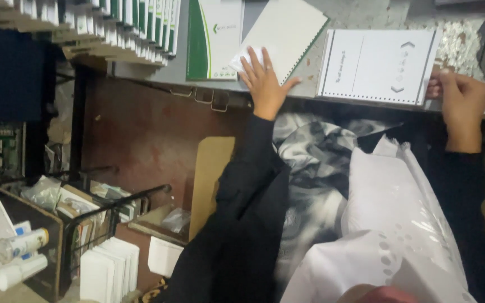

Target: Assembling and stacking notebooks by aligning covers with inner pages.

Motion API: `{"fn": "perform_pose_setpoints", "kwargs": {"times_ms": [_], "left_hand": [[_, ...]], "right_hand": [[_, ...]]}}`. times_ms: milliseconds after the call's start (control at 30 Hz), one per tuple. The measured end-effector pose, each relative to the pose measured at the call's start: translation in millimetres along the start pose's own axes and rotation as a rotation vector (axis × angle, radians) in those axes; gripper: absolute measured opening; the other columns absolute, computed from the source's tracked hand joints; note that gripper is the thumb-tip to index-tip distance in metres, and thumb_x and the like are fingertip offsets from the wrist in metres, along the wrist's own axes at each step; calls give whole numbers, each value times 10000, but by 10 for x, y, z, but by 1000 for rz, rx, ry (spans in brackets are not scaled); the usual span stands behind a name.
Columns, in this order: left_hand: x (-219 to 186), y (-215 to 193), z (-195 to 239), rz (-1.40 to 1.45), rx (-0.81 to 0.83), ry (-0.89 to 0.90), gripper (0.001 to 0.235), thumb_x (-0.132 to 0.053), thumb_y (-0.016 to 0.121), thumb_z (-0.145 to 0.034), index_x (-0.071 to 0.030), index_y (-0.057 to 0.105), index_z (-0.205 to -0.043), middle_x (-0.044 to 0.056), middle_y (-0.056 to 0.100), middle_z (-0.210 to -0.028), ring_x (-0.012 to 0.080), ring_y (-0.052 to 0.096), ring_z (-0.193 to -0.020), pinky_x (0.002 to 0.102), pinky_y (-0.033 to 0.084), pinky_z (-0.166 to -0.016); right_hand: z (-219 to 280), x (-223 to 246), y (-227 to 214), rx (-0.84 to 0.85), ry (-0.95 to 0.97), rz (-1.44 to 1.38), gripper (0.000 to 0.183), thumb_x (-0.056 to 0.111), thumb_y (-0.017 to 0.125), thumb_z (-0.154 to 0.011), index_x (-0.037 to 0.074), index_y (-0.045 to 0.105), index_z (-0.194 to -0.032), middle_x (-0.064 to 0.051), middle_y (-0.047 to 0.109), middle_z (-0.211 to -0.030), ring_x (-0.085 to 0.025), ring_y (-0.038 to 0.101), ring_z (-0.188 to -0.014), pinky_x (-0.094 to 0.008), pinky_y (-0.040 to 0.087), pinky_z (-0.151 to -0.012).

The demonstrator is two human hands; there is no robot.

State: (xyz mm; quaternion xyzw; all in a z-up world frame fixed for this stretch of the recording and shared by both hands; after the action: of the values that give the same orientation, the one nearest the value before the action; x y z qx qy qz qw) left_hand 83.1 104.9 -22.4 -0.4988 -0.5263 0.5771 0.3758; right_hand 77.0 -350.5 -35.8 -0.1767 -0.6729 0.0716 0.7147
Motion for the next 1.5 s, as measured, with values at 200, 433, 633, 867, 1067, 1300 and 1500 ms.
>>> {"fn": "perform_pose_setpoints", "kwargs": {"times_ms": [200, 433, 633, 867, 1067, 1300, 1500], "left_hand": [[-68, -23, -73, -280, -106, 86, 1033, -800, 679, -897, -128, 326, -1598, 352, 195, -1625, 649, 282, -1445, 689, 359, -1147], [-200, -360, 18, -497, -493, 347, 781, -673, 656, -970, -70, 538, -1452, 323, 578, -1345, 503, 678, -990, 501, 627, -684], [-81, -1615, 363, -421, -598, 449, 391, -179, 724, -892, -165, 673, -1279, -72, 653, -791, 101, 600, -600, 271, 453, -466], [247, -1102, 1047, 1117, -420, -182, 439, -177, 430, -1127, 102, 456, -1466, 300, 495, -1500, 376, 472, -1433, 434, 344, -1229], [-730, -51, 1149, 1912, -10, -180, 500, -67, 516, -1085, -27, 363, -1558, 132, 552, -1414, 170, 560, -1268, 340, 461, -1086], [-585, -86, 1083, 1880, 17, -297, 506, -127, 615, -1066, -107, 406, -1525, 72, 616, -1354, 137, 650, -1143, 306, 606, -899], [-381, -545, 834, 1567, 41, -133, 383, -114, 675, -1016, -33, 633, -1389, 129, 707, -1131, 136, 686, -977, 261, 627, -786]], "right_hand": [[74, 85, 37, 42, -22, -133, 265, 24, 577, -1239, 4, 698, -1004, -28, 603, -867, -84, 575, -783, -202, 516, -720], [163, 216, -11, 49, -22, -188, 268, 171, 528, -1243, -37, 696, -1267, -135, 699, -1067, -175, 697, -879, -241, 634, -818], [614, 832, -115, -274, -448, -195, 258, 5, 442, -1228, -161, 637, -1258, -286, 647, -1151, -367, 681, -1039, -425, 608, -838], [1257, 1500, 1352, 542, -64, -332, 399, 66, 661, -958, -30, 598, -1339, -228, 689, -1226, -313, 682, -1104, -411, 550, -978], [1113, 1048, 1380, 254, -38, -449, 365, 13, 790, -880, -8, 651, -1216, -148, 698, -988, -230, 675, -923, -370, 586, -746], [910, 529, 611, -12, -76, -405, 497, 34, 599, -1101, 26, 410, -1561, -20, 631, -969, -65, 587, -883, -208, 530, -768], [711, -28, 244, 9, -96, -353, 509, -42, 538, -1112, 0, 413, -1604, -205, 672, -1114, -223, 656, -983, -346, 555, -817]]}}
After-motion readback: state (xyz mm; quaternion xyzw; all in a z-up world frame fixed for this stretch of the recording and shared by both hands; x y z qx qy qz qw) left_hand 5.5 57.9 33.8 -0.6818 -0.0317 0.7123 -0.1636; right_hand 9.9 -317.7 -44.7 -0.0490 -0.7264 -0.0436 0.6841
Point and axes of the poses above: each hand's wrist, its own z-axis away from the middle knuckle, its own y-axis out of the palm, x = y × z, the point moved 8 cm from there along -z, towards the middle knuckle
